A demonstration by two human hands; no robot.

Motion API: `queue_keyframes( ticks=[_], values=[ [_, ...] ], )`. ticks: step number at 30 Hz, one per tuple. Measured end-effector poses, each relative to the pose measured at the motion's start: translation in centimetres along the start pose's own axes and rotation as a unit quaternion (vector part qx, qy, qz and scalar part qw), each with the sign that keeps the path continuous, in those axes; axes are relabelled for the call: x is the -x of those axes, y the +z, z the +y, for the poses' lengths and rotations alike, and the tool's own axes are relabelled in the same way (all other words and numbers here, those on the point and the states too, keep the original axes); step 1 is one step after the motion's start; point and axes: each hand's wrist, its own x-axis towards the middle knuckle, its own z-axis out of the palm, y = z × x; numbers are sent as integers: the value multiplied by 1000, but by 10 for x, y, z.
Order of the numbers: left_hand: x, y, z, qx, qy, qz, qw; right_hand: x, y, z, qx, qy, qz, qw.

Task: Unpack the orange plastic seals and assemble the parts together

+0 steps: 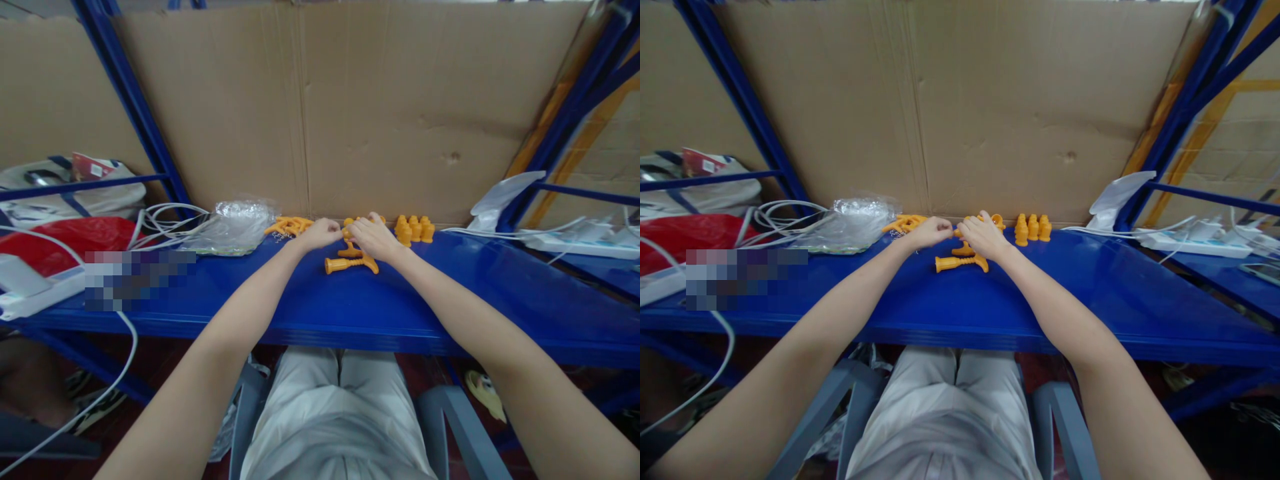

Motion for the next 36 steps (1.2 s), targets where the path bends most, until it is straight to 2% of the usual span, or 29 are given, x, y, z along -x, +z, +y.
queue_keyframes(
  ticks=[3, 5, 10, 15, 23, 29, 36],
  values=[
    [2, 7, 5, -151, 81, 51, 984, 3, 2, 3, -27, 18, -14, 999],
    [4, 10, 7, -220, 117, 64, 966, 5, 3, 5, -48, 31, -22, 998],
    [6, 10, 8, -277, 150, 83, 945, 6, 4, 7, -90, 48, -31, 994],
    [6, 10, 7, -297, 136, 63, 943, 3, 4, 3, -107, 64, -62, 990],
    [5, 11, 14, -335, 120, 56, 933, 0, -3, 3, -48, 52, -68, 995],
    [4, 11, 16, -286, 86, 74, 951, -1, -2, 4, -22, 46, -33, 998],
    [0, 9, 16, -229, 31, 79, 970, -1, -2, 4, -11, 45, -31, 998]
  ],
)
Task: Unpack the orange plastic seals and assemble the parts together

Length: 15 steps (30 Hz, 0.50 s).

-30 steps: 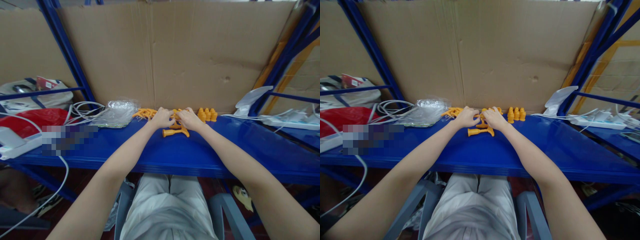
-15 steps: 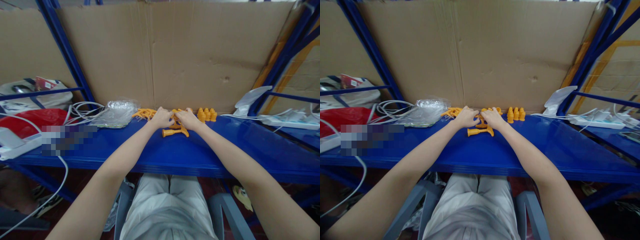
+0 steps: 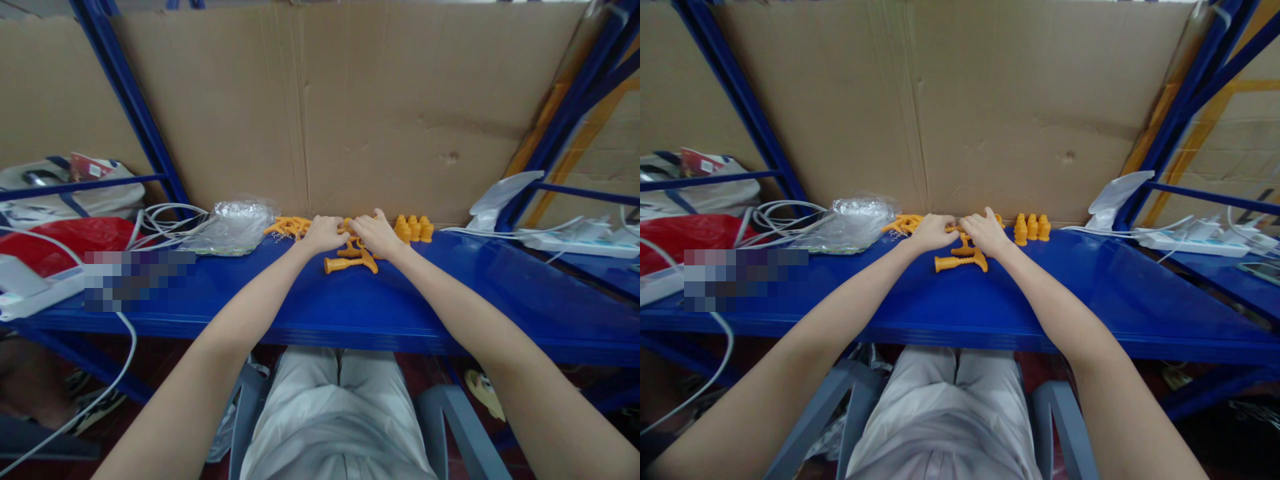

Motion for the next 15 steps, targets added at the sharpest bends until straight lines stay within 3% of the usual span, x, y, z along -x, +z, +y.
queue_keyframes(
  ticks=[6, 11, 15],
  values=[
    [-7, 5, -6, 128, -50, -4, 991, 2, -1, 2, -7, -2, 13, 1000],
    [-7, 4, -9, 362, -81, -68, 926, 3, -4, 5, 1, 1, 54, 999],
    [-3, -1, -5, 390, -92, -88, 912, 7, -1, 10, 1, -14, 78, 997]
  ],
)
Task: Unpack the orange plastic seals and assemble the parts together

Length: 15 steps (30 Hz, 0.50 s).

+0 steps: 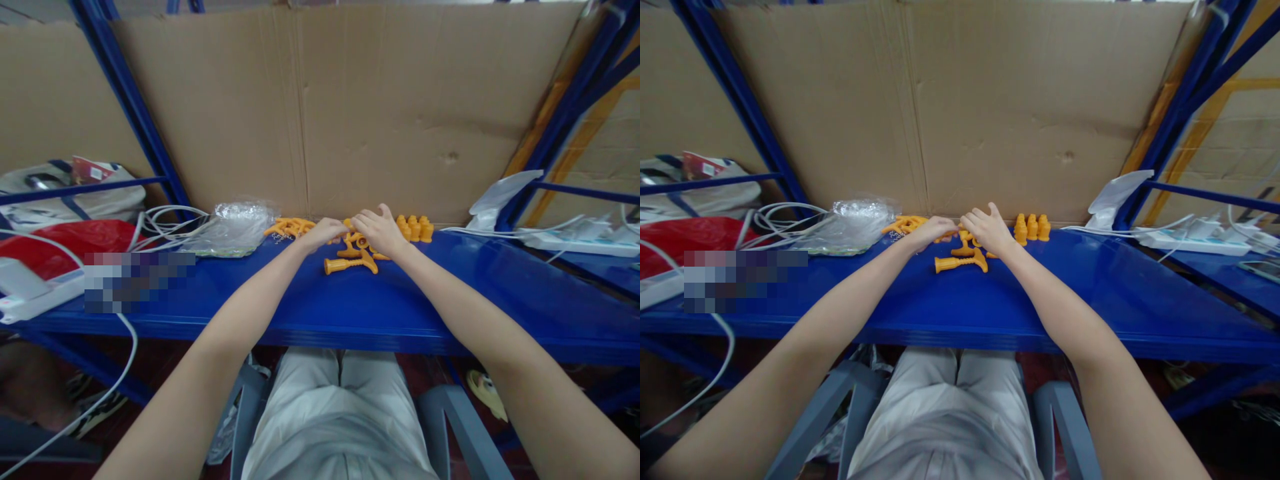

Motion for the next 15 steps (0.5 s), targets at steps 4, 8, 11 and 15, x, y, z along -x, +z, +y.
queue_keyframes(
  ticks=[4, 8, 11, 15],
  values=[
    [3, 2, 4, -50, -21, -1, 998, 4, 2, 2, 9, -7, -6, 1000],
    [3, 4, 2, -173, -2, 26, 985, 5, 3, 0, 20, -18, -27, 999],
    [5, 3, 0, -311, 51, 60, 947, 5, 4, -3, 20, -21, -40, 999],
    [8, 2, 0, -415, 84, 53, 904, 5, 4, -4, 7, -17, -41, 999]
  ],
)
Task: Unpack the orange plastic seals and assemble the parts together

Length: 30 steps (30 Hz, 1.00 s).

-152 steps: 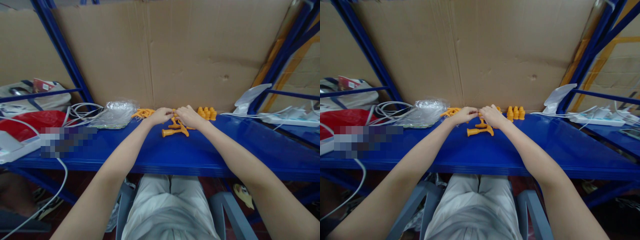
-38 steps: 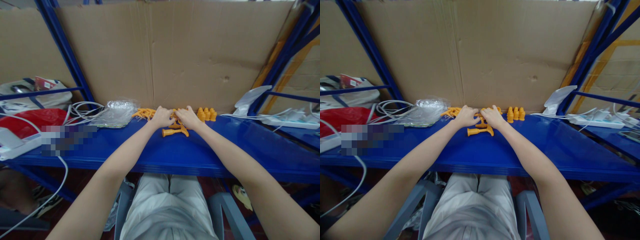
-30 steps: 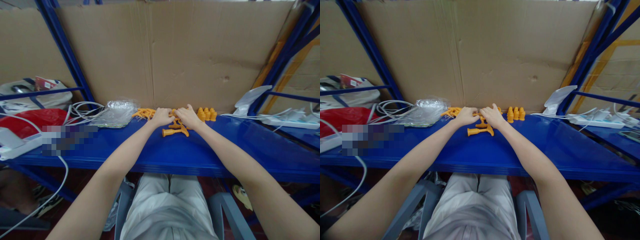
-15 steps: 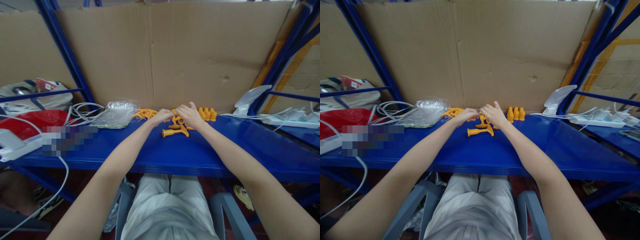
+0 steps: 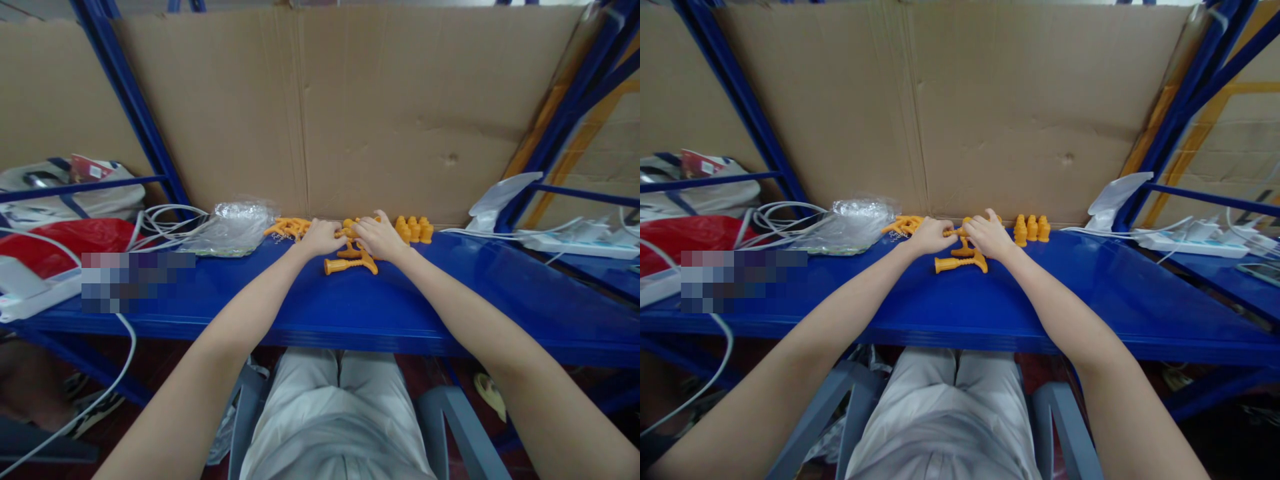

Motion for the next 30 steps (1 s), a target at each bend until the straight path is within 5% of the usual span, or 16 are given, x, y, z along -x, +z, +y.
queue_keyframes(
  ticks=[23, 30],
  values=[
    [2, 4, 1, -27, 54, 15, 998, -4, 0, -5, -32, -6, 17, 999],
    [-5, 9, -11, 41, -26, 18, 999, -3, -1, 3, 1, 24, 1, 1000]
  ],
)
